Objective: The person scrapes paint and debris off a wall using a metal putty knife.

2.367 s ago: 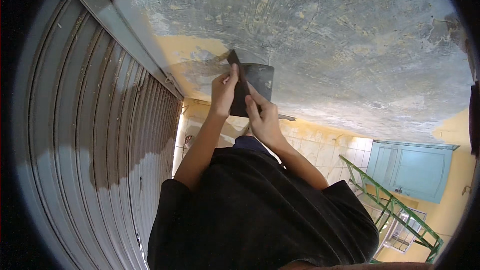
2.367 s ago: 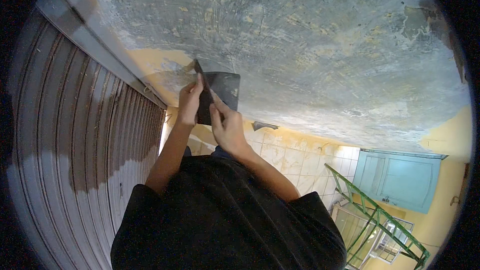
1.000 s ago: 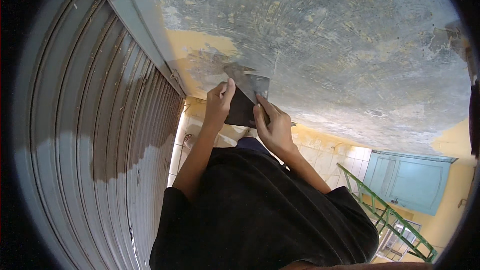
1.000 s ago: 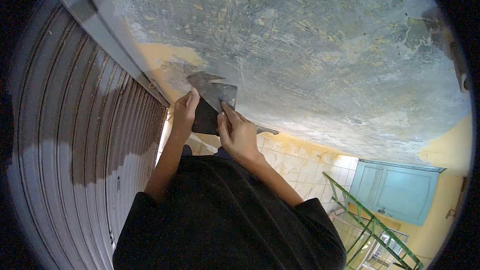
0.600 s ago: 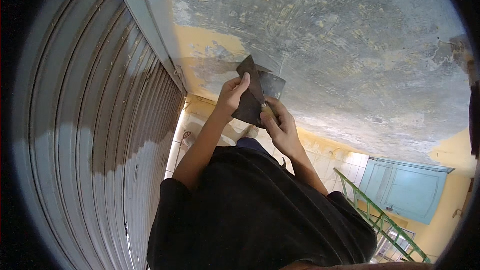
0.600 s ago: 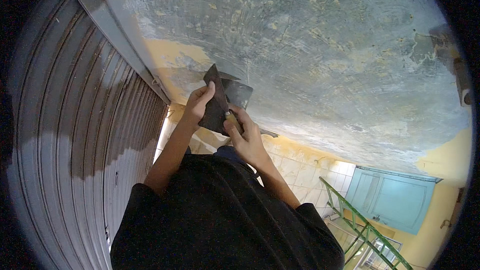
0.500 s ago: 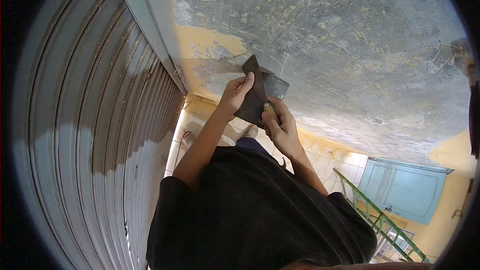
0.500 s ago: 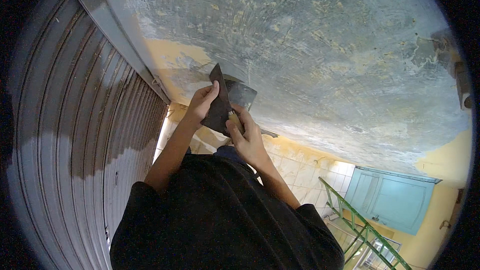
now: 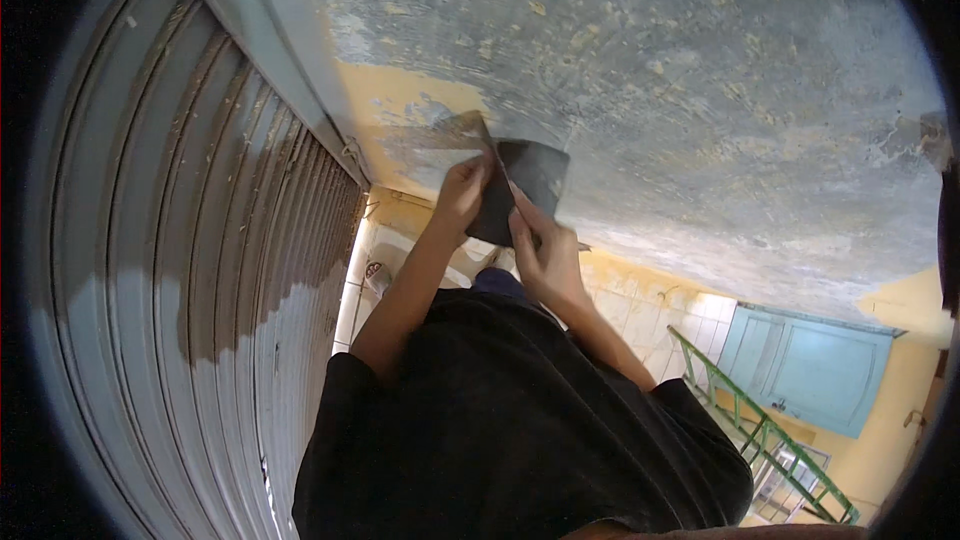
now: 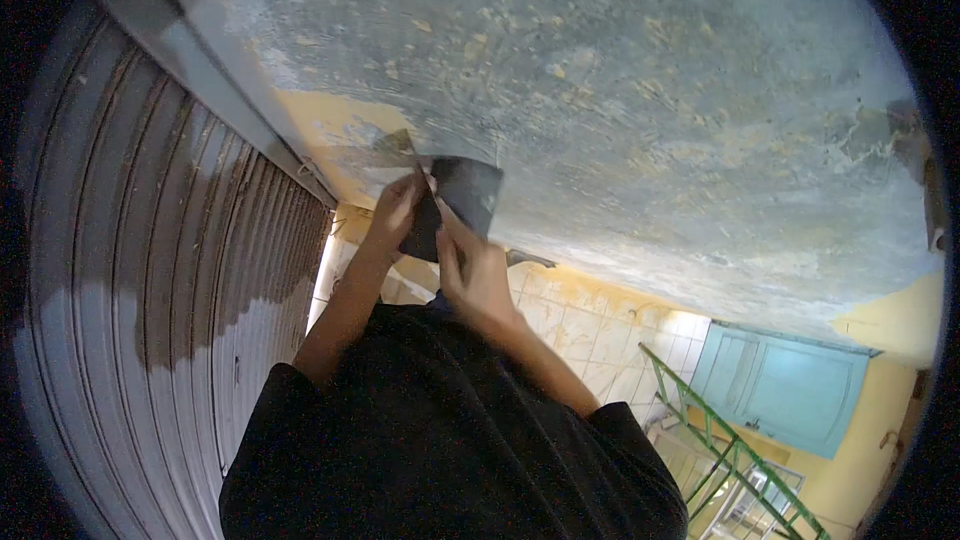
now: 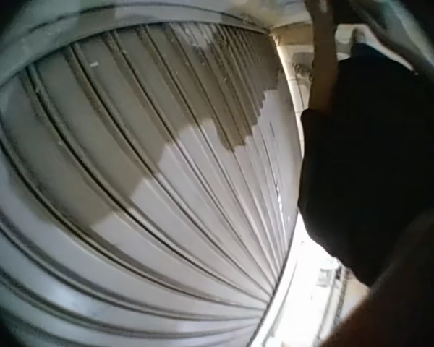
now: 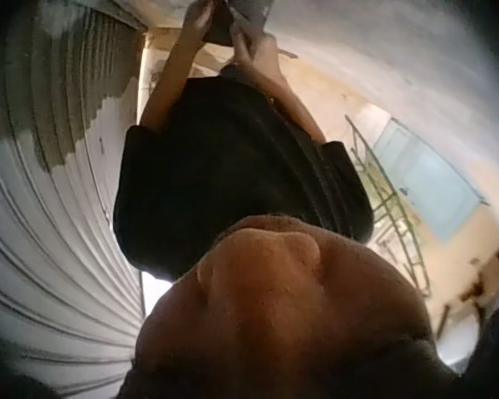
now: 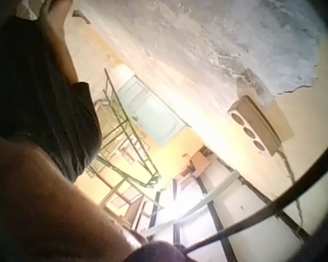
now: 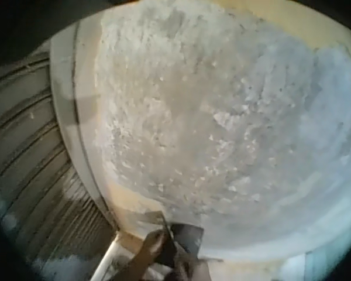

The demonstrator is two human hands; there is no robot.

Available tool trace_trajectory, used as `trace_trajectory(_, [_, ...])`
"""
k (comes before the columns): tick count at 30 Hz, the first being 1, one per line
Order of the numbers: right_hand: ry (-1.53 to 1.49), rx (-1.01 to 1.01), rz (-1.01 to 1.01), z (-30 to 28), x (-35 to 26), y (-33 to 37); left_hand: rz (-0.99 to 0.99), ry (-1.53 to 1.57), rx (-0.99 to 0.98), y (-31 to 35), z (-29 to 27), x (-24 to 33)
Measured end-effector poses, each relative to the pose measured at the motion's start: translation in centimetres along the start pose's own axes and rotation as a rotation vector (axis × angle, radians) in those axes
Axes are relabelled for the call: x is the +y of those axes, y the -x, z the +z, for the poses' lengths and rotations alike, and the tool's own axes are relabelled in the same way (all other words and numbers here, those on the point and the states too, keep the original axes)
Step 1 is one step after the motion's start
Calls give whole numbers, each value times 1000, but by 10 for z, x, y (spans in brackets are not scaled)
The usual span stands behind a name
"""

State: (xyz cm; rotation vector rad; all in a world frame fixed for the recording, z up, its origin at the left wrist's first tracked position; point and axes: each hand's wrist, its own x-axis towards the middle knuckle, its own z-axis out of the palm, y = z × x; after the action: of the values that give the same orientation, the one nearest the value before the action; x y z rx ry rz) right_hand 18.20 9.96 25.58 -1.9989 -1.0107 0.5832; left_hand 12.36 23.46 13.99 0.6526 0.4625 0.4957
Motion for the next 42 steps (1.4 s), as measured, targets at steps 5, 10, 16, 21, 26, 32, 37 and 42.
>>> trace_trajectory(5, [50, -33, 36, -15, -19, 4, 86, -71, 2, -6, -6, -13])
trace_trajectory(10, [58, -7, 62, -16, -15, -1, -65, -201, 80, 2, 14, 7])
trace_trajectory(16, [52, -5, -4, -25, -10, 2, -43, -317, 102, 4, 19, -3])
trace_trajectory(21, [40, -51, -7, -8, -14, -12, 26, -128, 138, 14, 19, 25])
trace_trajectory(26, [-11, -34, 71, -17, -5, 2, 32, -244, 127, 5, 10, -5])
trace_trajectory(32, [29, -39, 60, -5, -19, 0, -71, -149, 172, 12, -5, 5])
trace_trajectory(37, [-36, 10, 61, -8, -6, -2, -11, -269, 136, 7, 10, 6])
trace_trajectory(42, [7, -15, 7, 0, -18, 1, 19, -207, 136, 15, 2, 12])
